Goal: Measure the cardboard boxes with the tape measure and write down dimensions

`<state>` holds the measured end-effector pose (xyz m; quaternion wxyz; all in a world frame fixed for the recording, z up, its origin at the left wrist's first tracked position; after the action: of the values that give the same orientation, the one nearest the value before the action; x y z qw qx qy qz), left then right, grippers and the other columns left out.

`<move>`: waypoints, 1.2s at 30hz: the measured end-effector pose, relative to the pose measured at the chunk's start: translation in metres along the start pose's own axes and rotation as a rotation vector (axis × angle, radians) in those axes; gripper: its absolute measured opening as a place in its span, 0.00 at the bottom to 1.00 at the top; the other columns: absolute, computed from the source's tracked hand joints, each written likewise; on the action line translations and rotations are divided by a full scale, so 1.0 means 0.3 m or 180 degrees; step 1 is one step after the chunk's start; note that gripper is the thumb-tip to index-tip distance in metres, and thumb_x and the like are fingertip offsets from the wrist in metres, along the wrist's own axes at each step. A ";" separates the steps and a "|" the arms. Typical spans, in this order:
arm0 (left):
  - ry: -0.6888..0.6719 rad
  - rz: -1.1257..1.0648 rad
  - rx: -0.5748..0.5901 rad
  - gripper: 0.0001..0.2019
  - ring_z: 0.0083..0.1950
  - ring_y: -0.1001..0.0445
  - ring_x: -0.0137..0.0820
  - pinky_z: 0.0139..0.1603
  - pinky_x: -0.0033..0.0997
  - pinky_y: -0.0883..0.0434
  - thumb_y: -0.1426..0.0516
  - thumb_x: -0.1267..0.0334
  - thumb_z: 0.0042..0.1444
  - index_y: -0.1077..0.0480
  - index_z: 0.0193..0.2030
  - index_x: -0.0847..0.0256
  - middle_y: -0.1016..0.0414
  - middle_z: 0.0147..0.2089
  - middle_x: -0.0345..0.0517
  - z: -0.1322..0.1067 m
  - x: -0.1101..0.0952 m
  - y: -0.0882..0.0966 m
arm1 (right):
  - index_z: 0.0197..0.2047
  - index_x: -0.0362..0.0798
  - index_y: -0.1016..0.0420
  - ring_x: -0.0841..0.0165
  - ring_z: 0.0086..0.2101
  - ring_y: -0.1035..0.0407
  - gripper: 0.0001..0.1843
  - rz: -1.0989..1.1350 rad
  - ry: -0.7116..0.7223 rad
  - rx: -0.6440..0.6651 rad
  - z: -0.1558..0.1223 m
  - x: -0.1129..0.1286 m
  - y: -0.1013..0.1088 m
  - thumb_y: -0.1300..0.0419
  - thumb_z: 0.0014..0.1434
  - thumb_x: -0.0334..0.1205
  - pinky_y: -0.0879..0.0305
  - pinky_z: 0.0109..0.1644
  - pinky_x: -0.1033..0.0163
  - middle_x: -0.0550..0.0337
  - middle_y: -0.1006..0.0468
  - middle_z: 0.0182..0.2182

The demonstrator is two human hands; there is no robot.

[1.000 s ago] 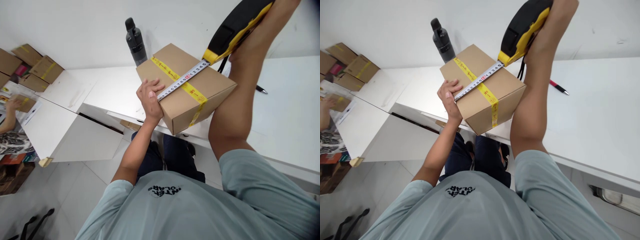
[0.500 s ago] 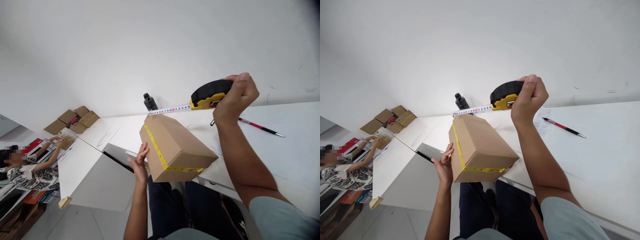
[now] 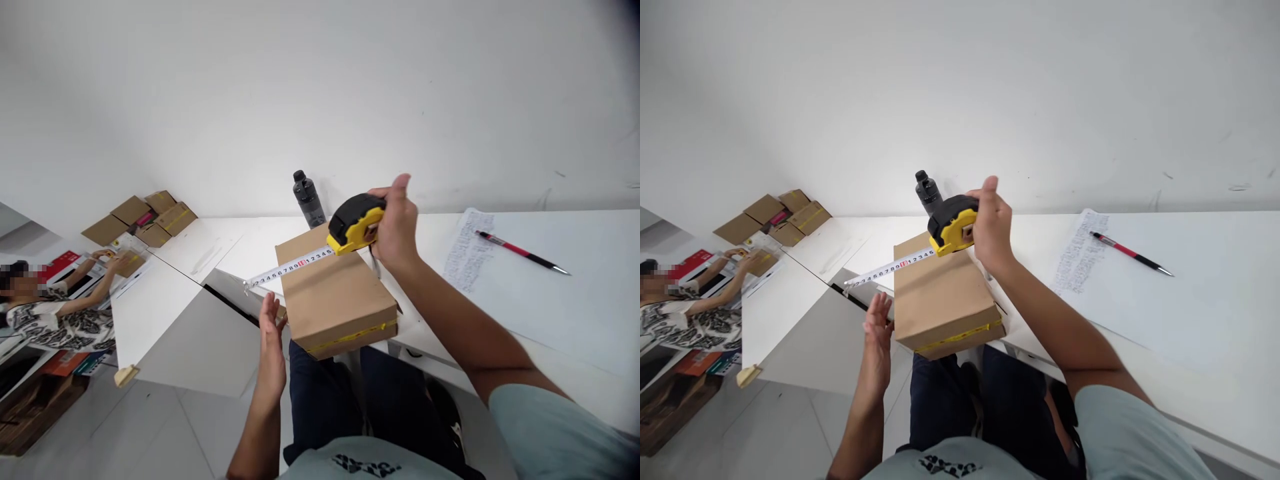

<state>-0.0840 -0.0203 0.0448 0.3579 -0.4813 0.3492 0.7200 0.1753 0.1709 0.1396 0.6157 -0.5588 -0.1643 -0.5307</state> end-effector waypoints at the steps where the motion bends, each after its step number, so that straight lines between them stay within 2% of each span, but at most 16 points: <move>1: -0.0335 0.0209 0.0005 0.54 0.83 0.49 0.57 0.75 0.58 0.35 0.53 0.18 0.58 0.49 0.82 0.51 0.53 0.84 0.62 -0.011 -0.036 -0.005 | 0.32 0.51 0.26 0.65 0.29 0.25 0.41 -0.0093 -0.0227 0.0166 0.001 -0.035 -0.017 0.53 0.62 0.82 0.28 0.31 0.60 0.59 0.27 0.26; 5: -0.1517 0.1689 0.0190 0.45 0.86 0.61 0.54 0.80 0.65 0.47 0.42 0.37 0.67 0.56 0.83 0.46 0.64 0.86 0.57 -0.102 -0.152 -0.079 | 0.29 0.52 0.30 0.68 0.27 0.32 0.41 -0.0601 -0.0538 0.0649 0.016 -0.141 -0.050 0.44 0.51 0.87 0.33 0.30 0.61 0.62 0.30 0.24; 7: -0.1821 0.2441 0.0137 0.35 0.86 0.65 0.53 0.80 0.72 0.55 0.41 0.50 0.70 0.47 0.80 0.48 0.59 0.86 0.57 -0.141 -0.196 -0.117 | 0.27 0.52 0.34 0.68 0.27 0.34 0.44 -0.0893 -0.0631 0.0862 0.023 -0.171 -0.057 0.45 0.47 0.90 0.35 0.31 0.61 0.63 0.32 0.23; 9: -0.1980 0.2913 0.0271 0.27 0.86 0.60 0.52 0.79 0.75 0.61 0.43 0.57 0.71 0.38 0.75 0.50 0.45 0.82 0.57 -0.160 -0.243 -0.153 | 0.24 0.52 0.38 0.68 0.27 0.36 0.45 -0.1231 -0.0650 0.1128 0.027 -0.181 -0.065 0.48 0.46 0.91 0.37 0.31 0.60 0.63 0.33 0.22; 12: -0.2124 0.3188 0.0770 0.23 0.82 0.46 0.51 0.80 0.74 0.64 0.44 0.54 0.72 0.32 0.71 0.51 0.32 0.76 0.53 -0.154 -0.311 -0.219 | 0.25 0.52 0.35 0.67 0.29 0.33 0.44 -0.1732 -0.0497 0.1520 0.032 -0.171 -0.072 0.51 0.51 0.90 0.36 0.34 0.60 0.61 0.29 0.23; 14: -0.2208 0.3339 0.0869 0.26 0.82 0.44 0.54 0.80 0.74 0.60 0.43 0.49 0.71 0.32 0.72 0.51 0.33 0.77 0.54 -0.129 -0.344 -0.269 | 0.29 0.51 0.29 0.64 0.33 0.27 0.43 -0.1938 -0.0460 0.1705 0.035 -0.166 -0.070 0.51 0.56 0.86 0.31 0.40 0.59 0.58 0.23 0.28; 16: -0.2172 0.3555 0.0871 0.30 0.81 0.45 0.58 0.79 0.75 0.53 0.41 0.45 0.69 0.32 0.74 0.54 0.37 0.79 0.57 -0.093 -0.352 -0.320 | 0.34 0.52 0.23 0.57 0.45 0.22 0.40 -0.1984 -0.0435 0.1833 0.044 -0.165 -0.066 0.49 0.59 0.82 0.27 0.53 0.54 0.52 0.16 0.39; 17: -0.2119 0.3661 0.0878 0.32 0.81 0.45 0.60 0.78 0.75 0.50 0.41 0.43 0.68 0.32 0.74 0.55 0.37 0.79 0.58 -0.074 -0.347 -0.344 | 0.38 0.52 0.20 0.54 0.55 0.24 0.37 -0.1941 -0.0409 0.1884 0.051 -0.166 -0.064 0.48 0.61 0.79 0.30 0.62 0.51 0.49 0.15 0.48; 19: -0.2023 0.3805 0.0909 0.34 0.81 0.44 0.60 0.77 0.75 0.46 0.42 0.41 0.69 0.33 0.75 0.57 0.37 0.79 0.60 -0.044 -0.331 -0.378 | 0.46 0.54 0.16 0.51 0.72 0.39 0.33 -0.1717 -0.0434 0.2038 0.067 -0.176 -0.063 0.43 0.61 0.74 0.46 0.77 0.45 0.51 0.24 0.66; 21: -0.1967 0.3850 0.0932 0.34 0.81 0.44 0.58 0.78 0.74 0.46 0.44 0.40 0.70 0.33 0.75 0.58 0.38 0.79 0.60 -0.023 -0.316 -0.392 | 0.53 0.56 0.16 0.54 0.77 0.51 0.30 -0.1394 -0.0608 0.2211 0.082 -0.200 -0.065 0.40 0.61 0.69 0.58 0.81 0.46 0.57 0.36 0.75; 22: -0.1942 0.3839 0.0953 0.35 0.81 0.45 0.58 0.79 0.73 0.48 0.45 0.39 0.70 0.33 0.75 0.58 0.39 0.80 0.59 -0.016 -0.311 -0.392 | 0.55 0.56 0.16 0.55 0.77 0.50 0.30 -0.1234 -0.0724 0.2266 0.088 -0.216 -0.066 0.39 0.60 0.67 0.57 0.81 0.47 0.59 0.37 0.76; 24: -0.1869 0.3733 0.1011 0.36 0.82 0.47 0.58 0.80 0.73 0.52 0.45 0.38 0.69 0.33 0.75 0.56 0.40 0.80 0.57 -0.002 -0.305 -0.385 | 0.54 0.55 0.17 0.55 0.72 0.38 0.29 -0.0995 -0.0922 0.2197 0.101 -0.249 -0.063 0.38 0.60 0.66 0.46 0.78 0.48 0.57 0.28 0.70; 26: -0.1783 0.3498 0.1102 0.38 0.83 0.48 0.59 0.81 0.72 0.57 0.44 0.34 0.67 0.34 0.76 0.54 0.40 0.81 0.56 0.014 -0.299 -0.377 | 0.48 0.51 0.17 0.56 0.61 0.26 0.27 -0.1028 -0.1045 0.1850 0.116 -0.281 -0.045 0.38 0.62 0.66 0.33 0.69 0.50 0.55 0.17 0.57; 30: -0.1644 0.3089 0.1224 0.42 0.84 0.54 0.58 0.82 0.69 0.63 0.44 0.31 0.64 0.37 0.78 0.51 0.44 0.82 0.52 0.060 -0.269 -0.375 | 0.36 0.47 0.20 0.62 0.42 0.24 0.26 -0.1582 -0.1298 0.1260 0.123 -0.312 0.003 0.38 0.65 0.65 0.29 0.59 0.52 0.57 0.15 0.35; 33: -0.1637 0.3051 0.1179 0.42 0.85 0.57 0.57 0.83 0.67 0.64 0.45 0.31 0.65 0.40 0.79 0.50 0.47 0.83 0.51 0.107 -0.241 -0.375 | 0.33 0.48 0.20 0.62 0.41 0.26 0.26 -0.1678 -0.1297 0.1495 0.096 -0.300 -0.008 0.35 0.63 0.65 0.29 0.59 0.52 0.57 0.16 0.33; 36: -0.1725 0.3080 0.1082 0.43 0.85 0.57 0.56 0.82 0.67 0.63 0.45 0.31 0.66 0.42 0.80 0.51 0.49 0.84 0.52 0.161 -0.225 -0.373 | 0.34 0.50 0.19 0.56 0.49 0.23 0.28 -0.1857 -0.0834 0.1910 0.051 -0.277 -0.054 0.37 0.63 0.68 0.30 0.63 0.49 0.54 0.16 0.36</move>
<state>0.0090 0.0645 0.1048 0.1369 -0.0011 0.5361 0.8330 0.1357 0.2263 0.0867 0.5490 -0.3480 -0.5389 -0.5357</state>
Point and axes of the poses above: each hand's wrist, its own z-axis towards the middle knuckle, its own y-axis out of the back of the hand, x = y × z, the point moved 5 cm from there along z, towards the middle knuckle
